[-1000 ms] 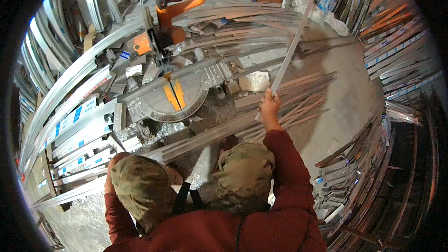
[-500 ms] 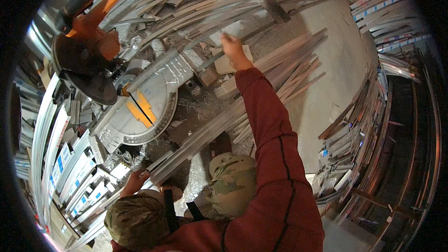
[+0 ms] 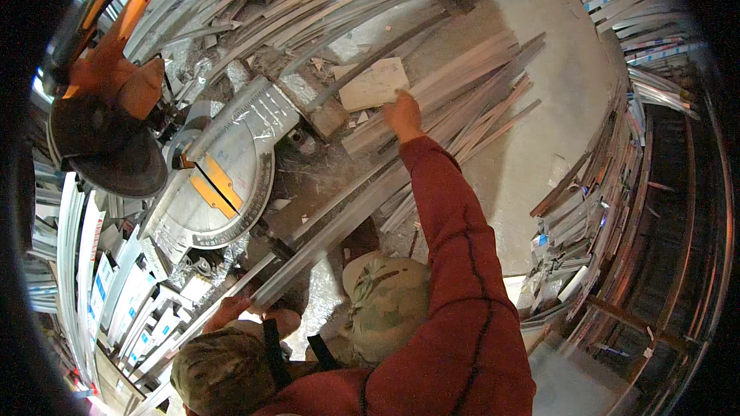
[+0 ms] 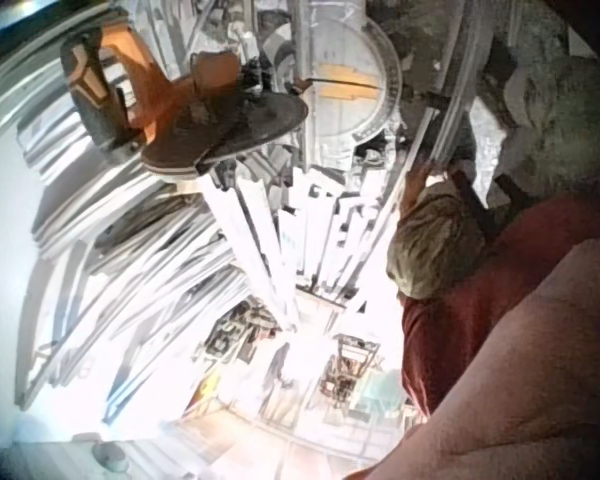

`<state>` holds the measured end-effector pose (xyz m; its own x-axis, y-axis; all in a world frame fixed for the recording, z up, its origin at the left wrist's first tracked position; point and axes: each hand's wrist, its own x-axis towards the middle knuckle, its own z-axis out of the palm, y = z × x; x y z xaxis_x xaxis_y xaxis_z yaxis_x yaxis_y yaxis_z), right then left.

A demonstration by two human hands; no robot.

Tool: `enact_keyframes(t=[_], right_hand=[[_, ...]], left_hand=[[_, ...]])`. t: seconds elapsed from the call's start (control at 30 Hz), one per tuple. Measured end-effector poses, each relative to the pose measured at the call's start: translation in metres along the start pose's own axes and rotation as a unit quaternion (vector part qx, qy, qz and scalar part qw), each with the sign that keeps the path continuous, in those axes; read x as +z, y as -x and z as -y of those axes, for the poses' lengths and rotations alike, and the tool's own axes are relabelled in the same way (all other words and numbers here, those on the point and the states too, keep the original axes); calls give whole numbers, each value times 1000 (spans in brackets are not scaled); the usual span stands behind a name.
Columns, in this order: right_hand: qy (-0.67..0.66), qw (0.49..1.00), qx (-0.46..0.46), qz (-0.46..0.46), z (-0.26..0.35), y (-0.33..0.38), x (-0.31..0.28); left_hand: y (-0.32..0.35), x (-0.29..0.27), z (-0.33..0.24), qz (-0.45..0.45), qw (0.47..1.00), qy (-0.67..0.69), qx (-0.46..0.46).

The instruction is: The person repeatedly positions long metal profiles on a miter saw, cuts them to length, and sets the cut pieces aside. The task involves handling multiple profiles one at a time and using the saw to produce shorter segments.

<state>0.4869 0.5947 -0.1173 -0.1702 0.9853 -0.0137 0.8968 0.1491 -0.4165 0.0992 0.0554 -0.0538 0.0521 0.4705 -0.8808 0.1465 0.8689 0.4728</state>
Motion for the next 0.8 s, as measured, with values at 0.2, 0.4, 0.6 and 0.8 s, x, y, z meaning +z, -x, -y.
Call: enact_keyframes(t=[0.2, 0.4, 0.6, 0.8], right_hand=[[-159, 966, 202, -26, 1, -58, 36], [-297, 897, 294, 141, 8, -72, 11], [-517, 797, 247, 191, 47, -81, 2], [-185, 974, 125, -27, -25, -106, 66]], left_hand=[[-1, -8, 39, -9, 1000, -16, 24], [0, -14, 45, 5, 999, -17, -28], [-1, -16, 41, 18, 996, -20, -90], [-13, -23, 38, 32, 993, -28, -111]])
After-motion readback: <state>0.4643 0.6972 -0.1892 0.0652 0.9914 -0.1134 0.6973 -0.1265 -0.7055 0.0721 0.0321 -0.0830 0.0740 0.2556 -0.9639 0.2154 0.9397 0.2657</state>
